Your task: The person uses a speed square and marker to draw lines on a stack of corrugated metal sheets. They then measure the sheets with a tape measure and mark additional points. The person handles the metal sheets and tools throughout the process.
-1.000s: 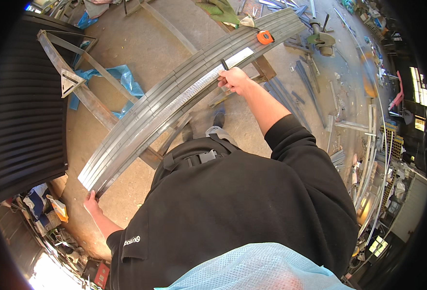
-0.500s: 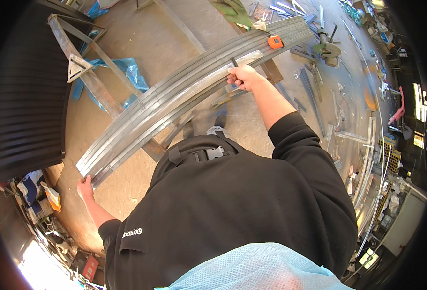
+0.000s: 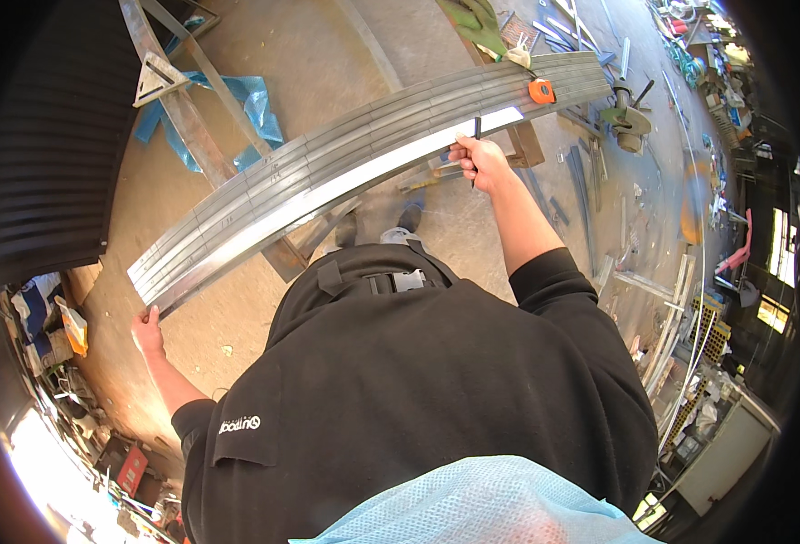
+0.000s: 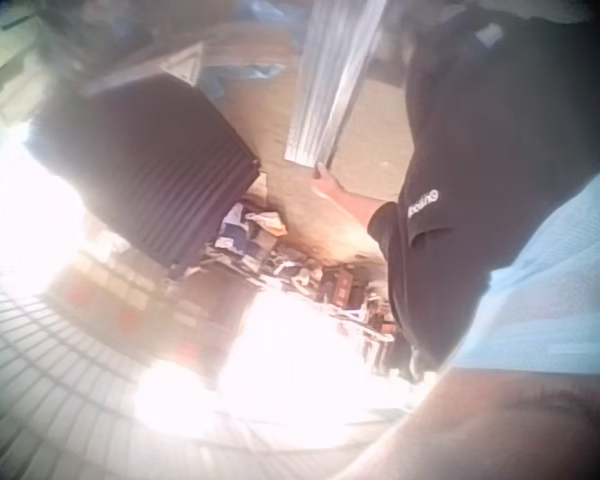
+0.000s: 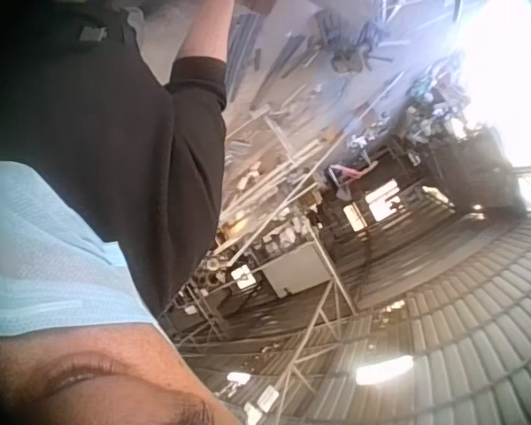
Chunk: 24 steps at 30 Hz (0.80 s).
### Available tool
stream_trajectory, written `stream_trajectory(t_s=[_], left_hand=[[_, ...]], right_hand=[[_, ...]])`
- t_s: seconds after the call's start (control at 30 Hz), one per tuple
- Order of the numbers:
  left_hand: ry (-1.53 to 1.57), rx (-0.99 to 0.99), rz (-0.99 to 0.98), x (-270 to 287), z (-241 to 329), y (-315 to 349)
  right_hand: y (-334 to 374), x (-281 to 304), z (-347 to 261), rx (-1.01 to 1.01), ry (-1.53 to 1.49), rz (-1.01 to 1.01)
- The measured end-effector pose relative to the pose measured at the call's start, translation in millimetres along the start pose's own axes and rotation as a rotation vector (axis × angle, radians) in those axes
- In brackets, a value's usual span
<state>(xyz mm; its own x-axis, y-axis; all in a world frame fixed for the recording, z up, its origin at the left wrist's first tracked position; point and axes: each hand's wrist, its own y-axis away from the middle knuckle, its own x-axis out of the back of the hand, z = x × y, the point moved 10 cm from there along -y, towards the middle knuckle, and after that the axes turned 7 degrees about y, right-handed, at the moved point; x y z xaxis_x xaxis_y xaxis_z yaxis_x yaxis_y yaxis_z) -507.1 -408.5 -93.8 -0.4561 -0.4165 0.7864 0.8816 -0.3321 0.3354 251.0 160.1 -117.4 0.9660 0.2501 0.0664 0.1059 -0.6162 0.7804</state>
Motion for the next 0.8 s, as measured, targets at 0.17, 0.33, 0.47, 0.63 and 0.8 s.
stream_trajectory(t_s=[0.17, 0.33, 0.47, 0.63, 0.8], left_hand=[[0.013, -0.075, 0.044, 0, -6, -4], [0.157, -0.031, 0.019, 1, -7, -16], [0.112, -0.017, 0.004, 2, 2, -24], [-0.046, -0.101, 0.018, -2, 17, -26], [-0.270, -0.132, -0.006, -3, 38, -25]], right_hand=[[-1, 4, -4, -0.009, 0.057, 0.013], [-2, 0, -19, 0.032, 0.038, 0.005], [-9, -4, -24, -0.015, 0.074, 0.029], [-7, -5, -30, -0.047, 0.237, 0.039], [-8, -5, -33, -0.119, 0.305, 0.025]])
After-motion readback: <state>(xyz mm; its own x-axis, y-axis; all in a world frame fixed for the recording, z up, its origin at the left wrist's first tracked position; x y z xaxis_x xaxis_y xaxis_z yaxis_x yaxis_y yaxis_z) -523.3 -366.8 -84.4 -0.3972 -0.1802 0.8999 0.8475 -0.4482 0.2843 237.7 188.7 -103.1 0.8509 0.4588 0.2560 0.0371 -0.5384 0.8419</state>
